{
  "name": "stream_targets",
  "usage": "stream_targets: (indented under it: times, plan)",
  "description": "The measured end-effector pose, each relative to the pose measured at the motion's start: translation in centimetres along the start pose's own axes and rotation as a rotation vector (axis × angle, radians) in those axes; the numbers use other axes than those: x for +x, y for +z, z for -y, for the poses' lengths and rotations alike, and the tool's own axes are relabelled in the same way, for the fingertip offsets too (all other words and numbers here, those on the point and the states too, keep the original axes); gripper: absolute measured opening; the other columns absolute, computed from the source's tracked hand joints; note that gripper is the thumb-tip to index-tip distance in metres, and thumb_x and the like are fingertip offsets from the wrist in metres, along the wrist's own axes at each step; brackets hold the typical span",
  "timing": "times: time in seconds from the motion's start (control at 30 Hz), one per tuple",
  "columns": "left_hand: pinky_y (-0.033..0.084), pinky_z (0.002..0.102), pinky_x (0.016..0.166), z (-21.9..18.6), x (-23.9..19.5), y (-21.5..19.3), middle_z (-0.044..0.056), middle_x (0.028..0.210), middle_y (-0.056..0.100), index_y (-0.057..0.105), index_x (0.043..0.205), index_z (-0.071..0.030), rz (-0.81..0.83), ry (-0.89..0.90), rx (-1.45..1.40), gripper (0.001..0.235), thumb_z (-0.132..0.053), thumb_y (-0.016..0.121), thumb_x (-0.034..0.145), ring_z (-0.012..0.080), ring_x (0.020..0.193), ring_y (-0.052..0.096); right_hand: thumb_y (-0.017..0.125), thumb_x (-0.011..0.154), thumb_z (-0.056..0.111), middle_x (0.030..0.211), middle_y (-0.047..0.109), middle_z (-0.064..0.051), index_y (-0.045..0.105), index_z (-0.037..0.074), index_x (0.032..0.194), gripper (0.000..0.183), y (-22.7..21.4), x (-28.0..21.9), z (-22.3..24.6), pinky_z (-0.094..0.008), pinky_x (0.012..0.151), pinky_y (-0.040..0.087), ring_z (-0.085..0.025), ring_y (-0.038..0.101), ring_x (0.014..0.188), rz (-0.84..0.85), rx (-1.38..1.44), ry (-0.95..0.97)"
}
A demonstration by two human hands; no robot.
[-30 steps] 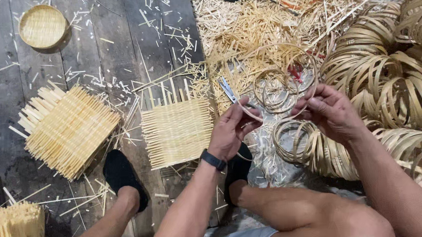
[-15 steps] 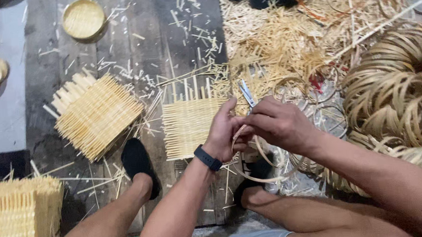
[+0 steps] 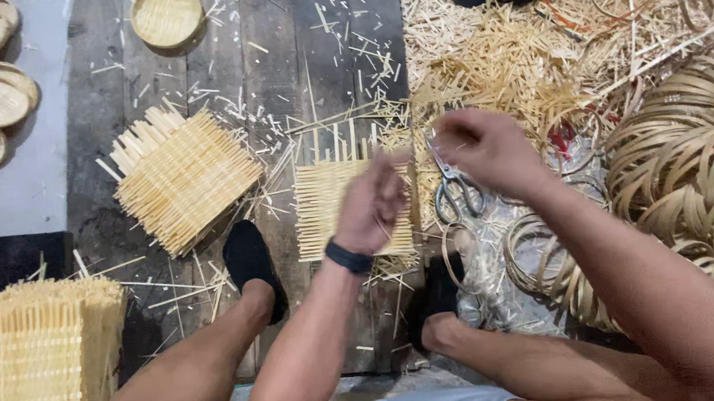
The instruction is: The person sits on the floor and repeatedly places a circular bamboo ring onto square woven mats, then uses shears to trim the excess bamboo strips around the ring. The person removes the ring and sets the finished circular mat aside, repeating the process with additional mats.
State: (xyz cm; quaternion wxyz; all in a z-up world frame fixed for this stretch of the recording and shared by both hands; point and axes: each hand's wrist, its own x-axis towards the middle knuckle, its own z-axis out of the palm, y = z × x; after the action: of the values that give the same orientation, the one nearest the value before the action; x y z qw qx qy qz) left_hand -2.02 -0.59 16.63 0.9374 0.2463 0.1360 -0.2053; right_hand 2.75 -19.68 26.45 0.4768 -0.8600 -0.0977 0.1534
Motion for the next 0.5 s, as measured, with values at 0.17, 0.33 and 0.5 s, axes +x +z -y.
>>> stream_targets:
  times: [0.17, 0.33, 0.5]
  plan:
    - [0.042, 0.026, 0.056, -4.9, 0.0, -2.8, 0.000, 0.068, 0.056, 0.068, 0.095, -0.006, 0.032, 0.149, -0.261, 0.027, -0.033, 0.063, 0.096, 0.0102, 0.062, 0.051, 0.060, 0.096, 0.040, 0.083, 0.066, -0.009, 0.069, -0.001, 0.105, 0.043, 0.4, 0.8, -3.1, -0.038, 0.069, 0.063, -0.020, 0.067, 0.073, 0.040, 0.867, 0.321]
    - [0.034, 0.020, 0.039, -7.0, 0.7, -3.8, 0.002, 0.067, 0.067, 0.064, 0.081, -0.012, -0.096, -0.148, 0.232, 0.021, -0.028, 0.066, 0.094, 0.0051, 0.046, 0.047, 0.069, 0.104, 0.031, 0.063, 0.054, -0.001, 0.068, 0.007, 0.079, 0.035, 4.5, 0.3, -8.9, -0.023, 0.047, 0.041, -0.009, 0.046, 0.052, 0.218, 1.207, 0.255]
    - [0.024, 0.021, 0.032, -6.8, 1.2, -4.0, -0.005, 0.051, 0.050, 0.060, 0.073, -0.012, -0.249, -0.104, 0.248, 0.022, -0.018, 0.074, 0.089, 0.0036, 0.036, 0.036, 0.073, 0.100, 0.032, 0.051, 0.046, 0.006, 0.051, 0.019, 0.056, 0.050, 6.1, 1.2, -9.7, -0.022, 0.035, 0.033, -0.007, 0.040, 0.044, 0.307, 1.216, 0.329]
